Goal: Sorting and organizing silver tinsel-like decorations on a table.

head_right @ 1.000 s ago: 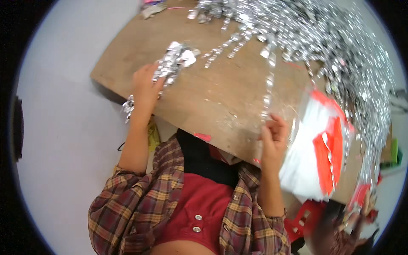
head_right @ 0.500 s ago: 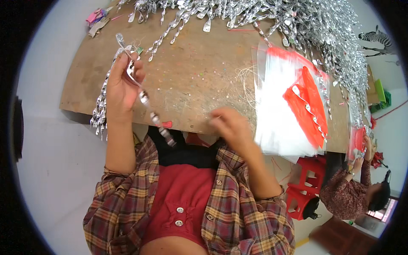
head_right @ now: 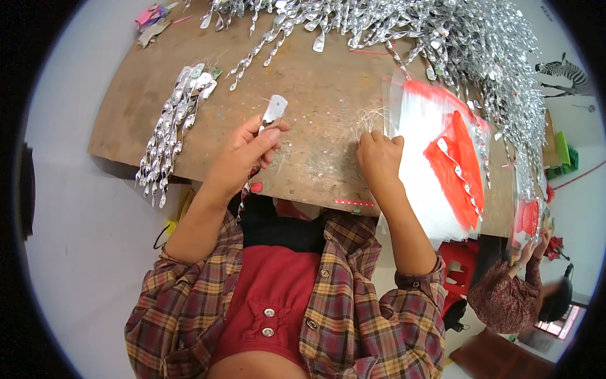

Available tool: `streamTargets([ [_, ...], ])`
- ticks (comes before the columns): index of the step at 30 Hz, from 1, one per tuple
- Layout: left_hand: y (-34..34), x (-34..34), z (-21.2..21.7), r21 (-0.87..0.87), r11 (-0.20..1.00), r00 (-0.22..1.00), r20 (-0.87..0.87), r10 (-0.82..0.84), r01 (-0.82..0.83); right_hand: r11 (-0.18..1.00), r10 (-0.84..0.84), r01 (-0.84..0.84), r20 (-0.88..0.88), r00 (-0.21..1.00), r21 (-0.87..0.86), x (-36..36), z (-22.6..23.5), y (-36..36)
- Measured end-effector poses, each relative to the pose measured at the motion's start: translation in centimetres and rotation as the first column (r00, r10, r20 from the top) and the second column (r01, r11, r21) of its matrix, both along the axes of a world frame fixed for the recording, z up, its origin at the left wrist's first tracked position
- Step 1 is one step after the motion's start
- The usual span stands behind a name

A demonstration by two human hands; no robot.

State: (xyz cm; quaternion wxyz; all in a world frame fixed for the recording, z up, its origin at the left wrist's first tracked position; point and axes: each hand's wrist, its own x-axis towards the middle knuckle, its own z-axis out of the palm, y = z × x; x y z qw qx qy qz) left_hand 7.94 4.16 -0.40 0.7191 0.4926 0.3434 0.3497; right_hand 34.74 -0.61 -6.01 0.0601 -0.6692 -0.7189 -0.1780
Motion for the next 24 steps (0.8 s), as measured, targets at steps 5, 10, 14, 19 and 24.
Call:
streamTargets([
  [5, -0.3, -1.5, -0.7, -0.033, 0.99, 0.989, -0.055, -0.139, 0.138, 0.983, -0.157, 0.026, -0.747, 0.646, -0.184, -3.0, 0.3, 0.3],
  [10, -0.4, -1.3, -2.1, -0.012, 0.984, 0.984, -0.033, -0.176, 0.175, 0.965, -0.244, -0.198, -0.857, -0.453, -0.171, -8.2, 2.5, -0.5],
  [14, -0.9, -1.1, -1.7, -0.133, 0.967, 0.976, 0.004, -0.218, 0.217, 0.976, -0.213, -0.13, -0.871, -0.443, -0.172, -11.7, 3.6, -0.9],
  [19, -0.7, -1.5, -2.8, -0.213, 0.962, 0.985, 0.046, -0.168, 0.174, 0.99, -0.143, -0.061, -0.899, -0.414, -0.129, -11.3, 3.4, -0.6],
  [24, -0.3, -2.1, -2.5, -0.189, 0.968, 0.986, 0.045, -0.159, 0.164, 0.997, -0.068, 0.007, -0.907, -0.417, -0.078, -8.9, 3.1, -0.5],
])
